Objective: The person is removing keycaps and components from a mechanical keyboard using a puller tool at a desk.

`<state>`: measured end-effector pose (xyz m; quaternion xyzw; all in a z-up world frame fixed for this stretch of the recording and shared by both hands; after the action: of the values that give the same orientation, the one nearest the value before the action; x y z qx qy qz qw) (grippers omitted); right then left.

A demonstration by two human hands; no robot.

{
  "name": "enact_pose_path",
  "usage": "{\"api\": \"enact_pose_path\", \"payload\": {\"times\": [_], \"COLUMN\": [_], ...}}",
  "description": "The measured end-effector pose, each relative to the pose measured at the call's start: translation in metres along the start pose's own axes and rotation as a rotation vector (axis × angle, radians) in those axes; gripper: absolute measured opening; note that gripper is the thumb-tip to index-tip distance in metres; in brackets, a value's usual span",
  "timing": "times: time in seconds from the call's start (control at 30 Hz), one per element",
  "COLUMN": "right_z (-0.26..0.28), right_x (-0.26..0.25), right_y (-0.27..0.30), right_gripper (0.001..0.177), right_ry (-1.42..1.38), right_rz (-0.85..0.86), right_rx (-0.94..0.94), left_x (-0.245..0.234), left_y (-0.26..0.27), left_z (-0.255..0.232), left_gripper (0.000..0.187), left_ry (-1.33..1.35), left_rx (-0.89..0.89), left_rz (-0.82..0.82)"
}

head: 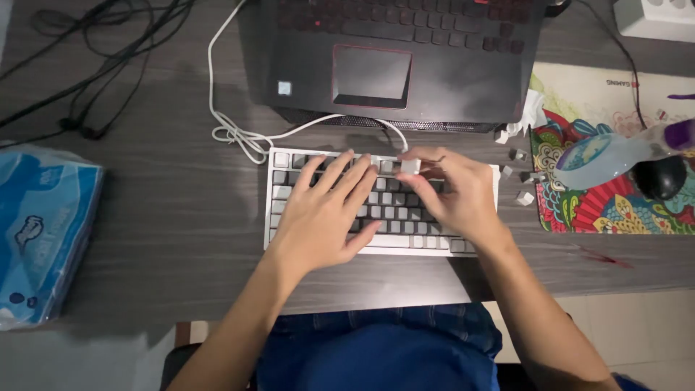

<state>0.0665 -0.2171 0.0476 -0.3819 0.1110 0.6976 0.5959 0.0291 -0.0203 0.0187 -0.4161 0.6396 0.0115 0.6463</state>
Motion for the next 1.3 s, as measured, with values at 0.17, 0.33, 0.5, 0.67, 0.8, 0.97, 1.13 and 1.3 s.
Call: {"api": "enact_pose_path", "payload": {"times": [0.17,0.33,0.5,0.67,0.8,0.97,1.13,1.3], "right_z": [-0.013,-0.031,0.005,0.019,0.01,0.003,-0.02,-0.066], "right_x": [0.005,0.01,0.001,0.005,0.001,-0.01,-0.043,-0.074], "right_y": [0.003,0.007,-0.005,-0.013,-0.012,-0.002,0.009,0.033], "right_gripper": [0.023,0.025,0.02,0.022,0.023,0.018,0.019,0.015], "right_ry": [-0.167,-0.343,0.043,0.146,0.087,0.001,-0.114,-0.44], "right_rz": [0.034,0.052,0.075,0.105,0.067,0.01,-0.061,-0.112], "right_rx": [0.103,0.235,-0.024,0.014,0.031,0.06,0.148,0.098], "left_x": [0.0,0.0,0.0,0.002,0.0,0.002,0.007,0.02], "left_y": [0.002,0.003,0.003,0.003,0.002,0.001,-0.009,-0.053], "left_z": [0.0,0.001,0.002,0.002,0.001,0.001,-0.004,-0.019], "left_gripper": [0.064,0.064,0.063,0.064,0.064,0.064,0.065,0.066], "left_ry": [0.006,-0.002,0.018,0.013,0.013,0.0,0.025,0.157], "left_rx": [-0.001,0.006,-0.001,-0.012,-0.025,-0.009,-0.011,0.079], "left_rz": [-0.018,-0.023,-0.008,0.002,-0.01,0.006,0.015,-0.099]}}
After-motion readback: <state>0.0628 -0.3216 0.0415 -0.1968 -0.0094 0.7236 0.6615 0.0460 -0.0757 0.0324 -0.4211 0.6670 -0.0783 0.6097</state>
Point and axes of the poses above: each hand's wrist, its own y-axis away from the middle knuckle, its own x-axis out of the palm, z = x × y, the point moved 4 cm from there along -y, towards the middle knuckle, and after that the axes turned 13 degrees about x, right-handed, at the moved point
